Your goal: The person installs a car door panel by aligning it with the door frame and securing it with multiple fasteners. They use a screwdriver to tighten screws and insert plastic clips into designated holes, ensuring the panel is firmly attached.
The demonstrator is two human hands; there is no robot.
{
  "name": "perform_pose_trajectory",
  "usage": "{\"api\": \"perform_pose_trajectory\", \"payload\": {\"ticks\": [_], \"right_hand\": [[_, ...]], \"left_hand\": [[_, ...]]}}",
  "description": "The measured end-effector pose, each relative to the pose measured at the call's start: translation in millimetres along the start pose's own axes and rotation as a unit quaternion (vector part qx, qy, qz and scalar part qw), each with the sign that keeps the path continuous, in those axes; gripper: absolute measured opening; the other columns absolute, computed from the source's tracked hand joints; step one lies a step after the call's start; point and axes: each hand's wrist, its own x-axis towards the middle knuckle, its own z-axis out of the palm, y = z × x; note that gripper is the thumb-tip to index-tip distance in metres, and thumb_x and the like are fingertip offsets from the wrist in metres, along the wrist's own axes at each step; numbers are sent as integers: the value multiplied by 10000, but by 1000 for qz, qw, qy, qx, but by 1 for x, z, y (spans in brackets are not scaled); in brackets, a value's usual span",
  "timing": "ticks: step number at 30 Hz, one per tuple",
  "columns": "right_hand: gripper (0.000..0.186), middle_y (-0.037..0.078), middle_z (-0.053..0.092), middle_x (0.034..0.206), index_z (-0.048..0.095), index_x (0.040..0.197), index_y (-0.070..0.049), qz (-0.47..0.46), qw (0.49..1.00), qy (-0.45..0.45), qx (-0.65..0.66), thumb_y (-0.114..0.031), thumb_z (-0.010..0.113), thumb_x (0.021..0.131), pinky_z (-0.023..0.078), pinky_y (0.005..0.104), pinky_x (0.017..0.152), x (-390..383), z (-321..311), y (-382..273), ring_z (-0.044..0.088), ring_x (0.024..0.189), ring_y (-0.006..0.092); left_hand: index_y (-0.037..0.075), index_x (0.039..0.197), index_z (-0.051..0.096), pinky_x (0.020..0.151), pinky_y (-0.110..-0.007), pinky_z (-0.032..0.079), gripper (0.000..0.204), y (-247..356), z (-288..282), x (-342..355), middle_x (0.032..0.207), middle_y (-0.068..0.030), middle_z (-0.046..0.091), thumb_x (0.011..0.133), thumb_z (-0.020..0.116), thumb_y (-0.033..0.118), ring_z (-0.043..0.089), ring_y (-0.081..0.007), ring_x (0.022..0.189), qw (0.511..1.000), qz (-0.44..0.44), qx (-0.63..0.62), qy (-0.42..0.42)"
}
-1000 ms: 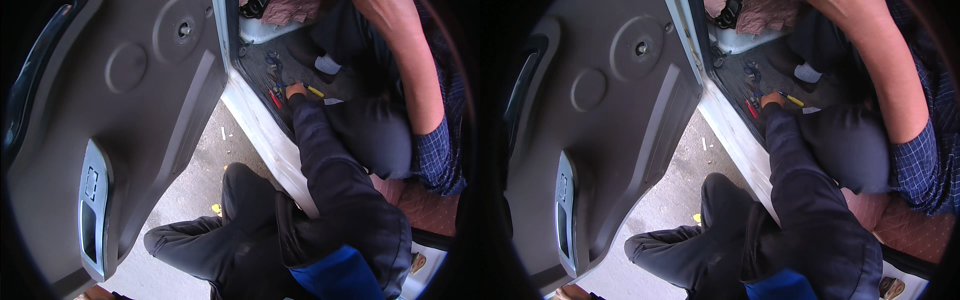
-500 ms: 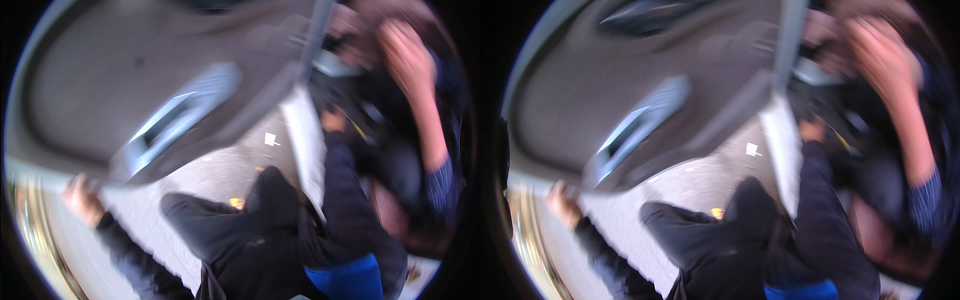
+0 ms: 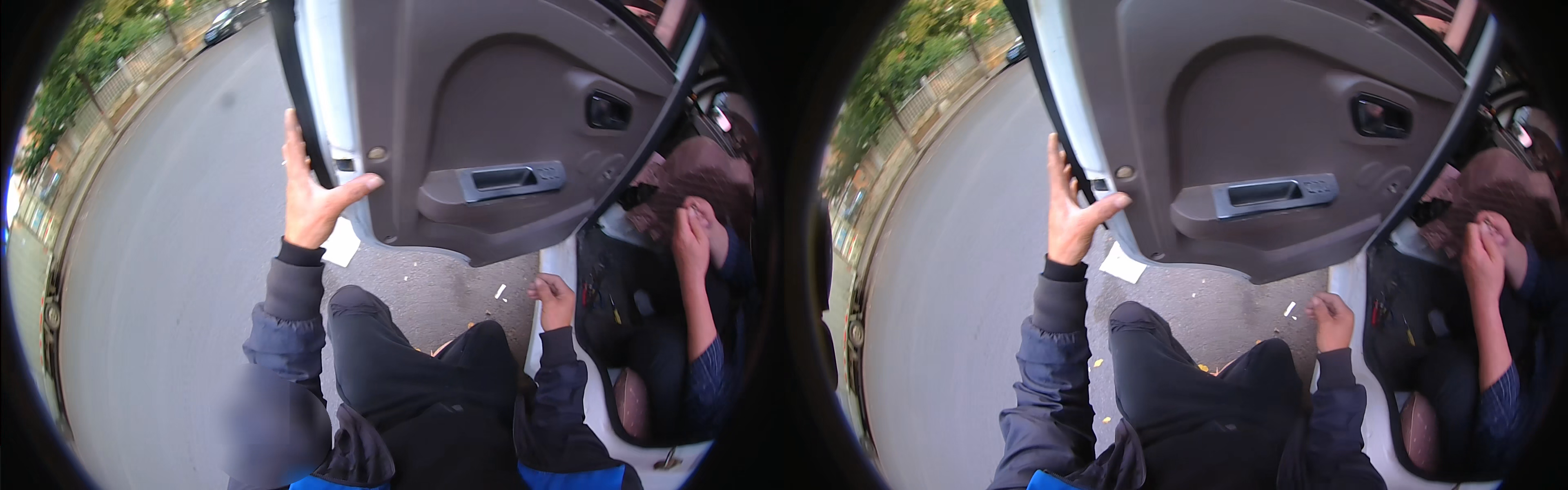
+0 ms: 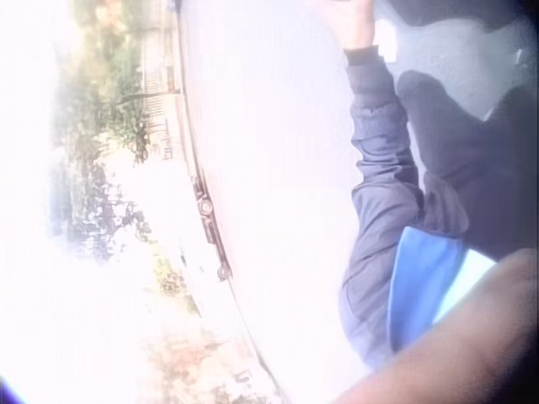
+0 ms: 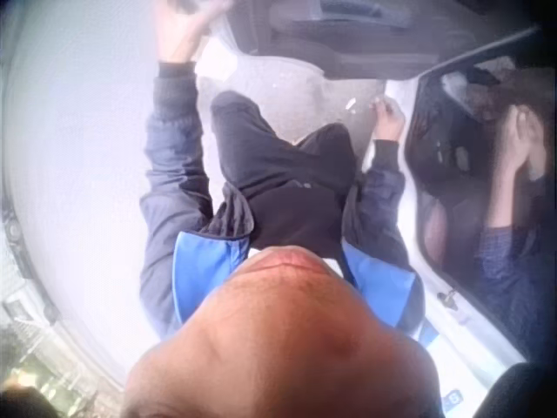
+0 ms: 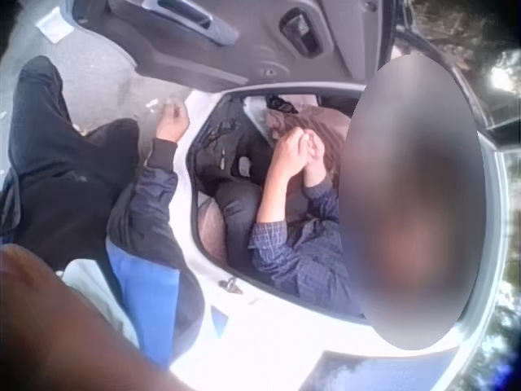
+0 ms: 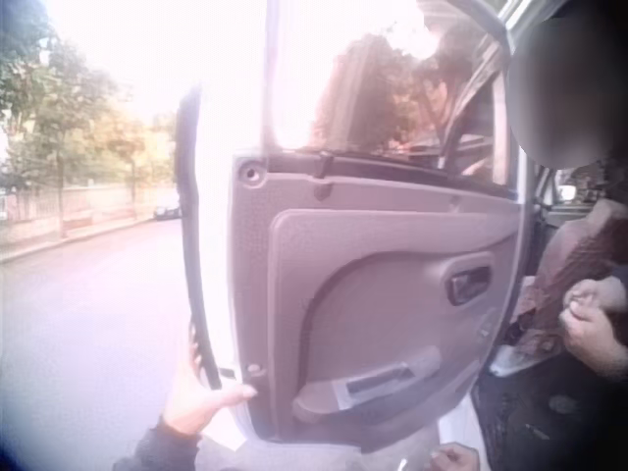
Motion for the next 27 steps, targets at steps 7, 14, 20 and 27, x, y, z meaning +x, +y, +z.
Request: {"api": "perform_pose_trajectory", "payload": {"ticks": [7,14,20,27], "right_hand": [[161,20,651,665,740,983,-1,-55,992,6,-111,-150,769,929,479,260,584,-23,25,-96,599,623,66],[152,-8,645,660,735,965,-15,-63,992,49,-99,-158,773,928,451,245,584,-32,15,-136,561,608,53],[123,24,706,783,719,987,7,-154,983,99,-23,-105,749,946,509,238,648,-38,-7,-156,640,691,68],[123,39,704,850,691,1024,16,-225,956,190,-13,-7,747,917,526,247,735,-41,-31,-190,672,760,95]], "left_hand": [[67,1660,151,1226,-478,235,1203,17,17,11,1625,-276,282,733,891,267,318,-393,1495,999,-13,-7,44],[94,1663,156,1221,-476,261,1096,24,21,11,1649,-261,249,813,844,163,321,-396,1492,998,-20,7,60],[89,1656,177,1230,-509,249,1143,13,19,12,1644,-245,284,780,860,359,355,-405,1473,999,-22,16,44],[64,1649,198,1232,-511,239,1144,12,19,13,1641,-234,294,774,851,404,336,-408,1483,997,-25,42,52]]}}
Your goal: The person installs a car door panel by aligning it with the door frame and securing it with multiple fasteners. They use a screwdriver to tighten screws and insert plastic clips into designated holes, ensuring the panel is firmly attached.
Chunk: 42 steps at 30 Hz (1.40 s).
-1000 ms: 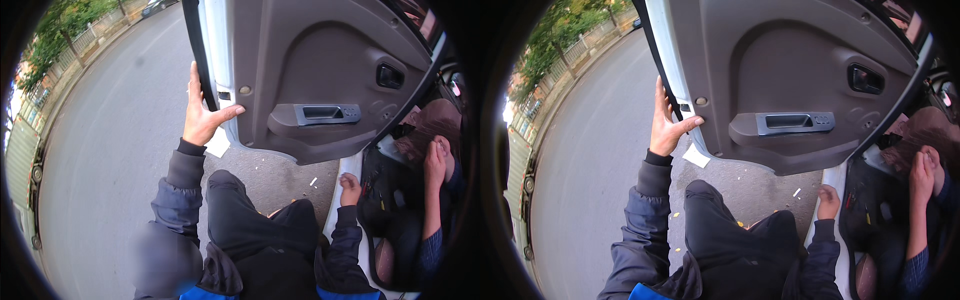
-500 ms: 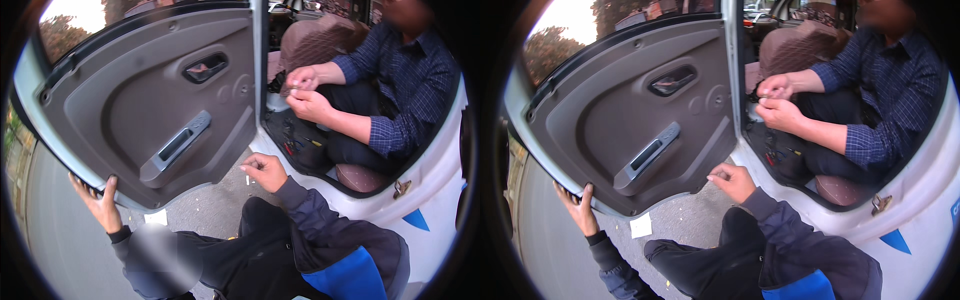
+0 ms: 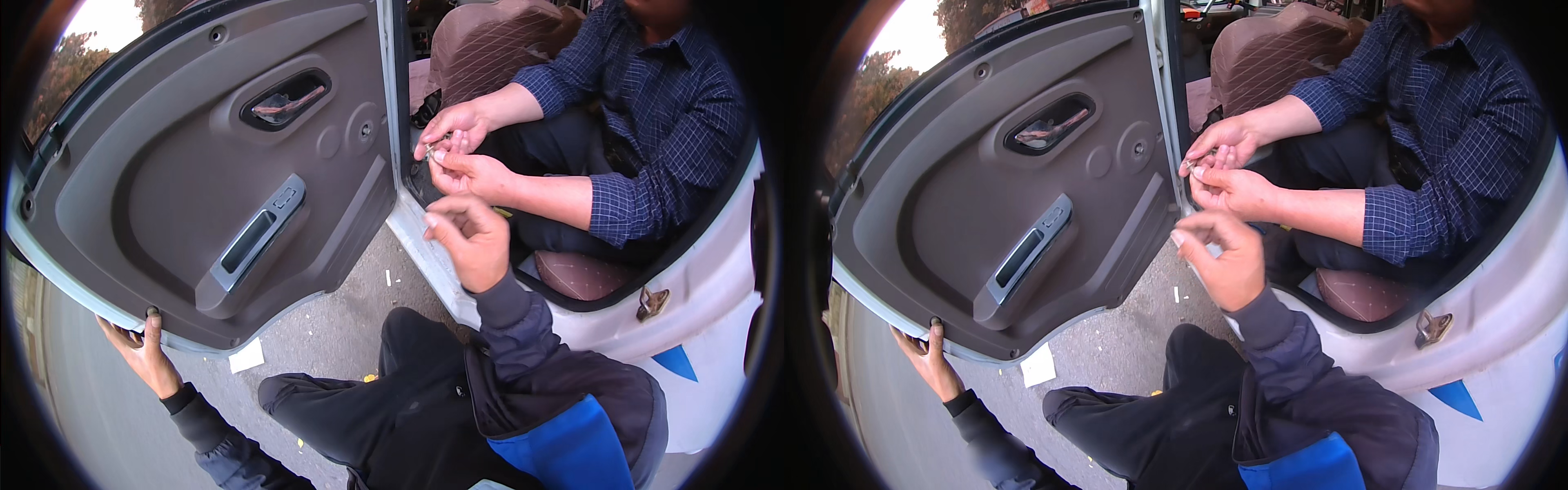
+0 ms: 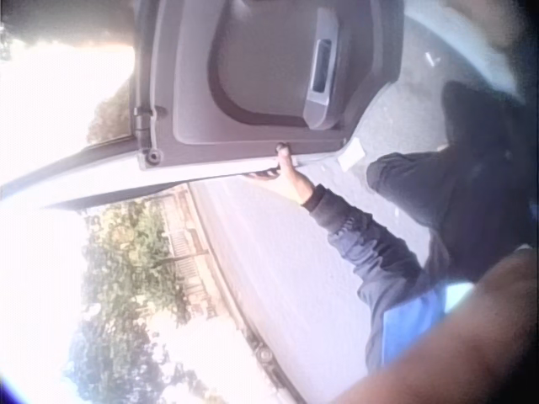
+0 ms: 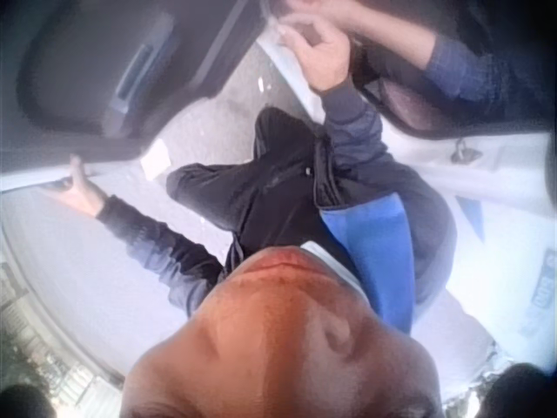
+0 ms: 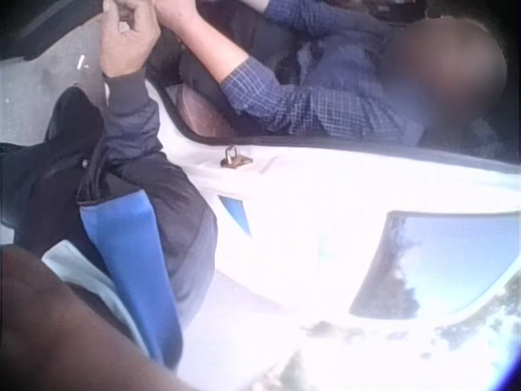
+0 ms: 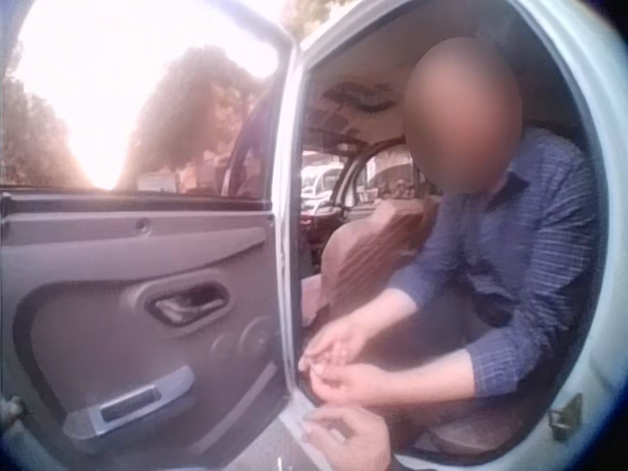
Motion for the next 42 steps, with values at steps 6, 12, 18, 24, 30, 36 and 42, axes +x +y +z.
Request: {"api": "perform_pose_trajectory", "payload": {"ticks": [6,12,18,24,30,36,42], "right_hand": [[187,118,656,1154,657,1095,44,-184,979,33,-76,120,648,924,564,270,875,42,-15,-38,690,998,162],[242,105,663,1119,680,1126,28,-218,954,73,-190,67,662,888,525,301,918,76,-18,-59,664,1030,182],[274,116,669,1122,671,1170,43,-233,921,111,-292,47,646,897,512,310,967,98,-38,-65,662,1058,196],[269,131,711,1073,686,1180,56,-165,923,46,-344,7,648,918,520,306,955,102,-55,-64,685,1041,197],[281,107,679,1176,647,1248,54,-161,937,13,-309,-5,636,974,517,262,920,109,-50,-56,676,1038,151],[314,163,706,1131,652,1240,70,-130,943,10,-305,9,621,934,544,310,903,119,-39,-61,711,994,206],[305,149,725,1114,665,1243,65,-150,932,-12,-331,-33,630,956,522,330,981,119,-40,-62,684,1071,221]], "left_hand": [[43,1647,198,1227,-484,248,1135,-1,3,0,1639,-215,290,771,857,336,336,-374,1480,1000,-7,-30,7],[33,1648,186,1211,-463,276,1141,-10,0,0,1636,-204,292,764,865,273,345,-363,1470,997,-16,-70,-16],[52,1652,188,1226,-516,261,1166,-3,2,-1,1651,-219,269,741,850,352,325,-396,1491,999,-9,-35,4],[50,1652,192,1224,-509,263,1149,-4,4,-3,1652,-216,271,748,838,341,340,-388,1481,1000,-14,-3,15],[58,1659,165,1218,-517,274,1242,-9,0,-1,1654,-222,266,673,884,290,320,-389,1491,997,-30,-68,6],[78,1662,148,1240,-527,236,1348,-8,1,2,1660,-228,258,593,915,375,289,-415,1512,999,-22,-45,11],[48,1657,151,1224,-483,282,1255,-10,-2,1,1663,-208,247,671,907,225,318,-384,1490,996,-42,-73,11]]}}
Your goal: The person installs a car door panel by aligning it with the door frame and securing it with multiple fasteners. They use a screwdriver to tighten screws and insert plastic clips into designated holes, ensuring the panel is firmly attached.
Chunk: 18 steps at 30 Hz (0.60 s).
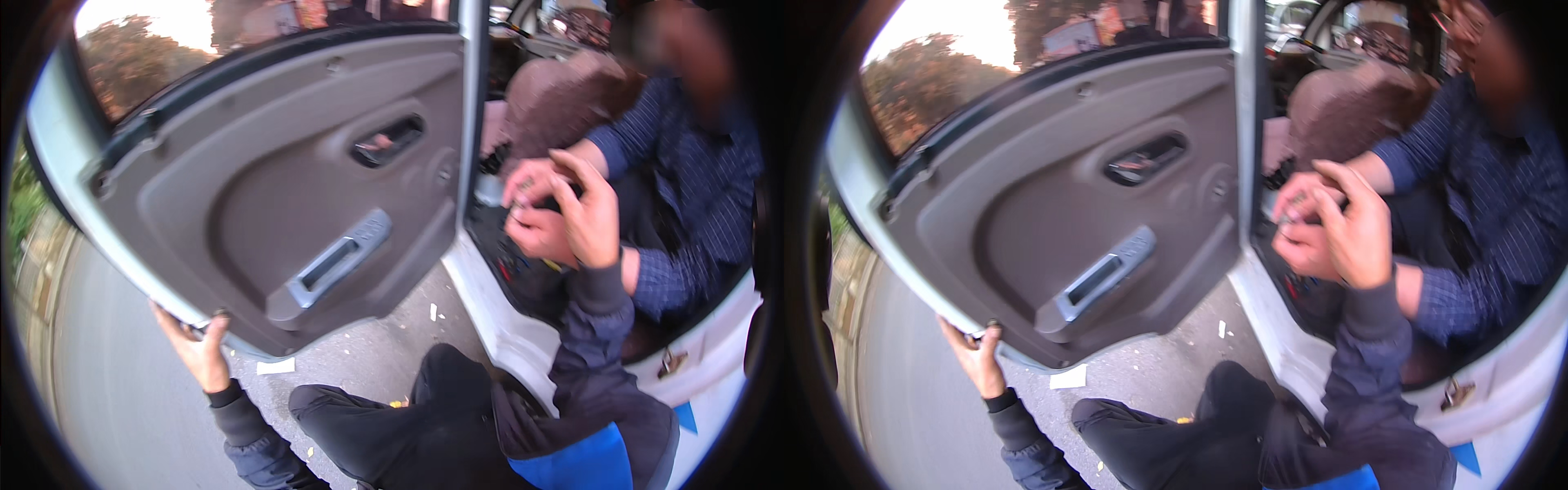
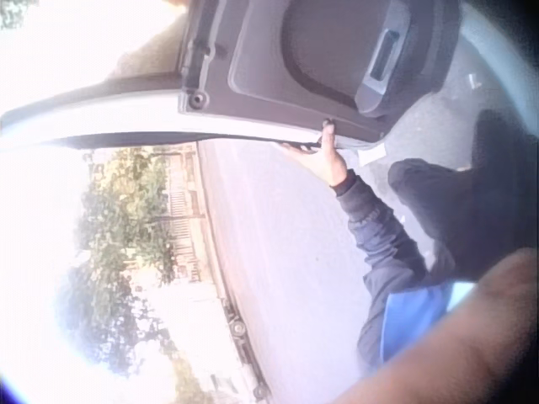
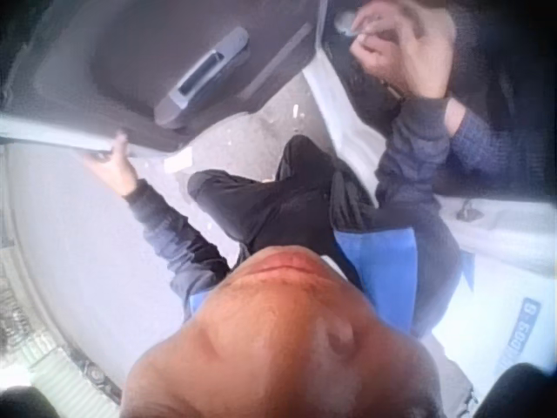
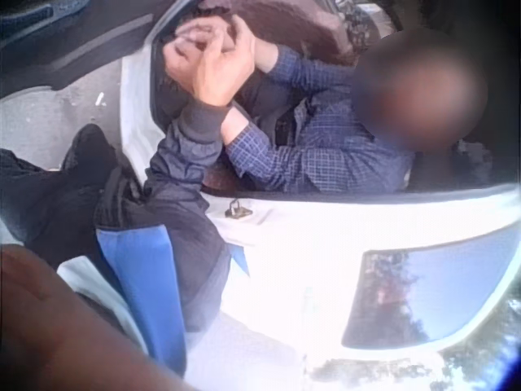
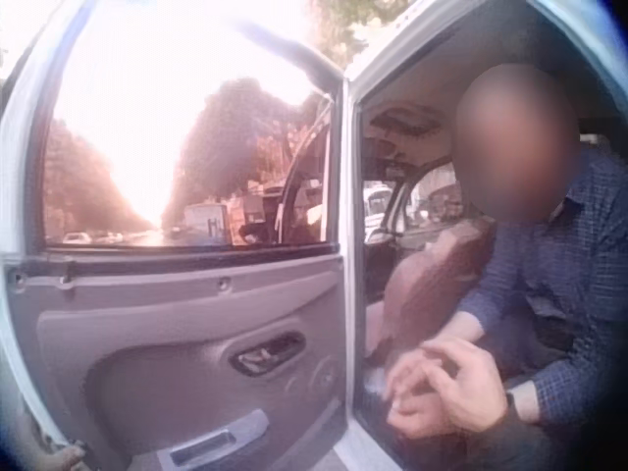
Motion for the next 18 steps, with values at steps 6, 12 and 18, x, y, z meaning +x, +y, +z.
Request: {"api": "perform_pose_trajectory", "payload": {"ticks": [6,12,18], "right_hand": [[298,208,731,1060,691,1181,34,-7,1000,12,-5,-56,666,898,554,351,893,-9,-6,9,732,996,299],[308,159,745,1124,685,1215,50,29,999,-34,-13,-12,663,915,522,327,983,-11,-4,5,700,1073,221],[296,158,746,1108,690,1202,52,33,998,-43,-12,-13,661,914,526,327,971,-10,1,6,703,1057,217]], "left_hand": [[31,1648,181,1203,-473,301,1127,0,2,-2,1615,-211,319,772,849,271,383,-352,1442,998,35,46,-15],[39,1650,186,1224,-473,262,1085,-1,4,-3,1624,-205,317,812,824,299,369,-360,1459,998,34,56,-16],[36,1645,195,1188,-457,310,1065,-5,4,-4,1588,-192,363,832,819,326,425,-335,1402,998,24,57,-16]]}}
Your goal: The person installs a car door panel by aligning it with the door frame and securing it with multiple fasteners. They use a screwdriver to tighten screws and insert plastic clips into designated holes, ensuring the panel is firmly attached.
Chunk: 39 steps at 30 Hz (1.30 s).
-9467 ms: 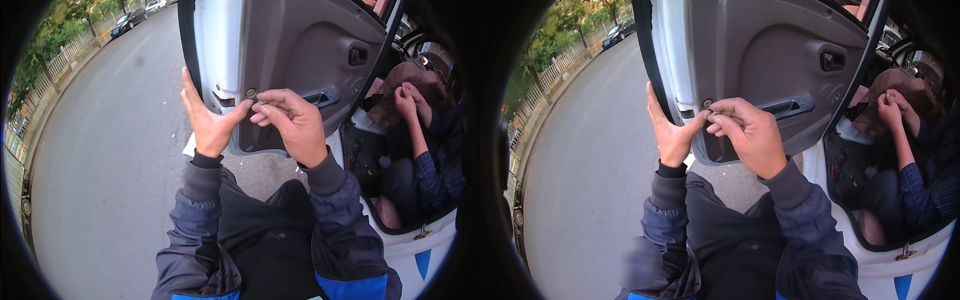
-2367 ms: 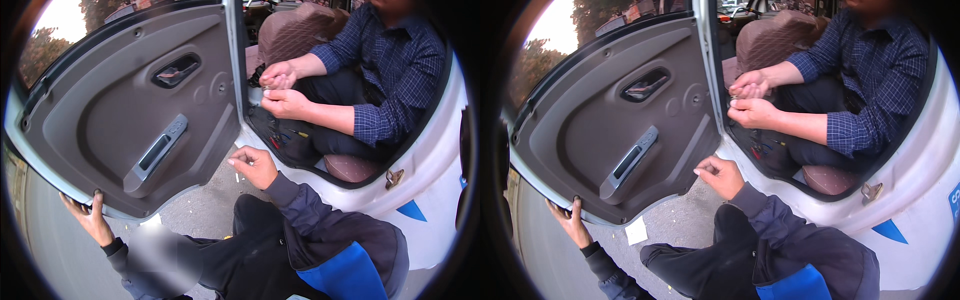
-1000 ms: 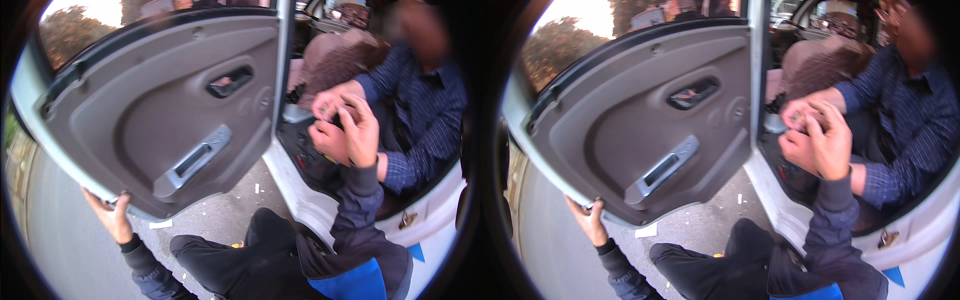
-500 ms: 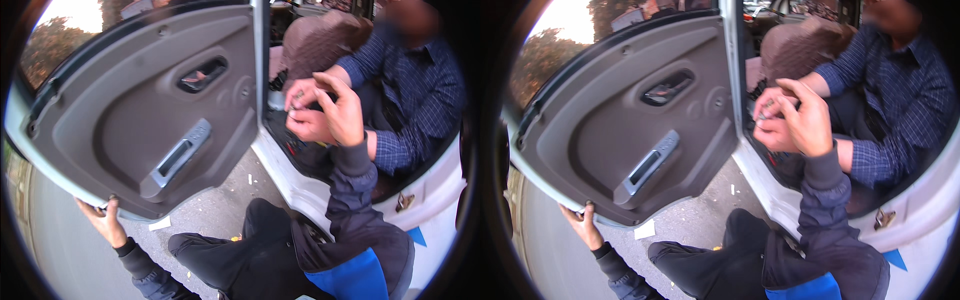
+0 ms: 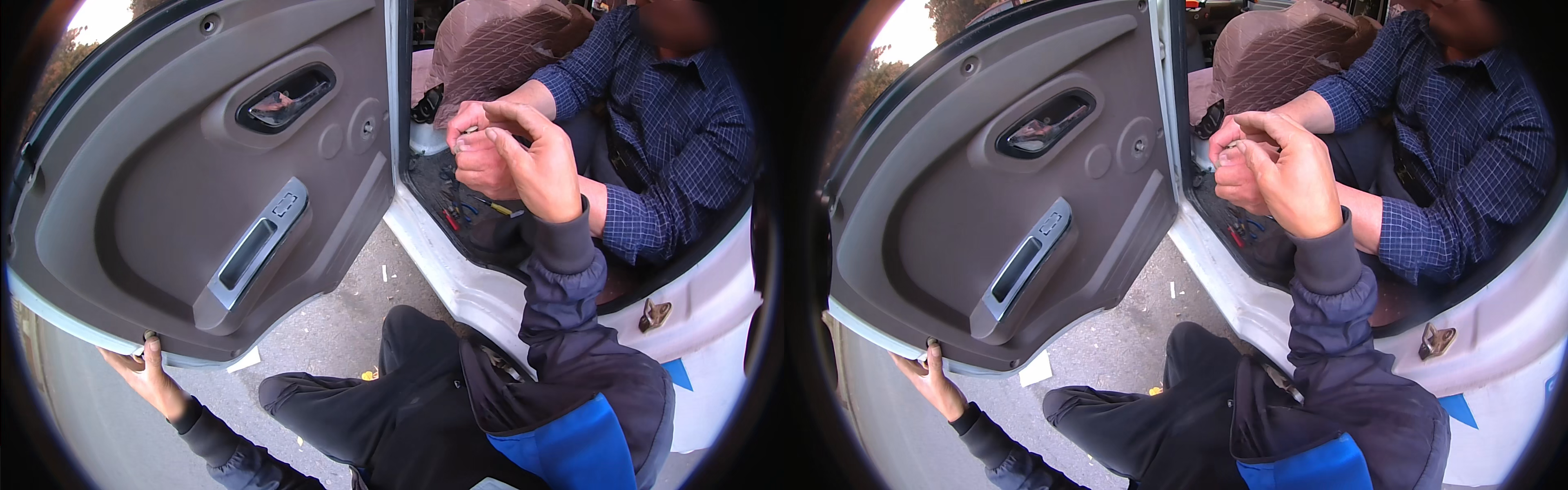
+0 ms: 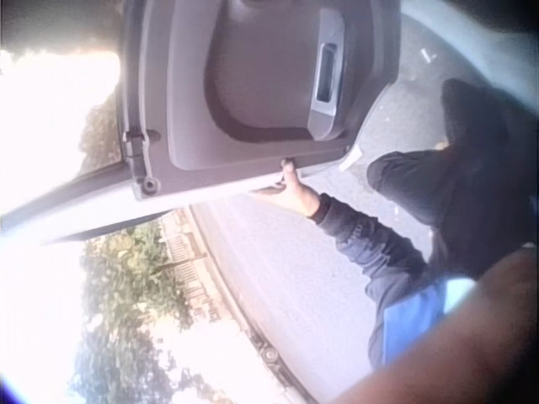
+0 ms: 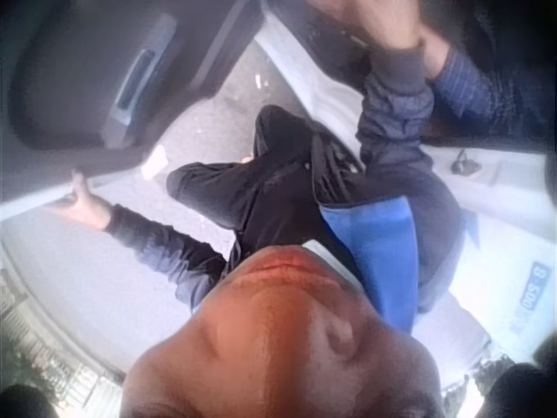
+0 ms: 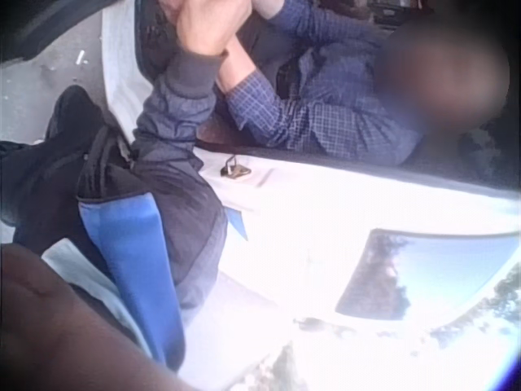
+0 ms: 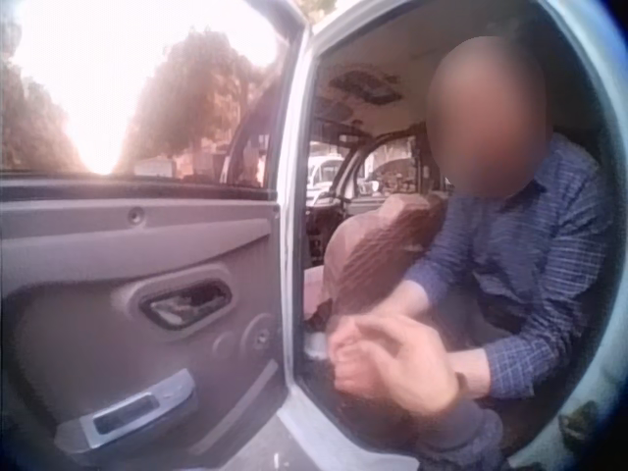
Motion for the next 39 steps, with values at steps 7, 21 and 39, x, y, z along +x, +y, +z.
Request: {"api": "perform_pose_trajectory", "payload": {"ticks": [7,21,39], "right_hand": [[252,134,757,993,701,1168,59,12,1000,-7,-13,-4,643,931,552,285,835,6,6,4,706,917,159],[217,154,696,987,729,1059,46,-37,982,-179,34,-21,632,876,545,319,780,-1,-3,-9,700,848,214],[189,162,674,1036,690,1015,47,-2,879,-197,433,81,765,845,546,334,867,-81,79,-71,670,948,208]], "left_hand": [[57,1639,234,1203,-490,300,1008,-10,-5,5,1594,-181,359,863,801,362,392,-343,1435,1000,6,-11,-20],[69,1641,237,1185,-489,328,982,-17,-5,4,1562,-184,400,877,788,344,456,-340,1367,1000,-1,9,-1],[-45,1121,597,773,-337,520,573,117,147,-139,885,-141,657,1114,392,490,655,-206,789,780,-247,-417,-396]]}}
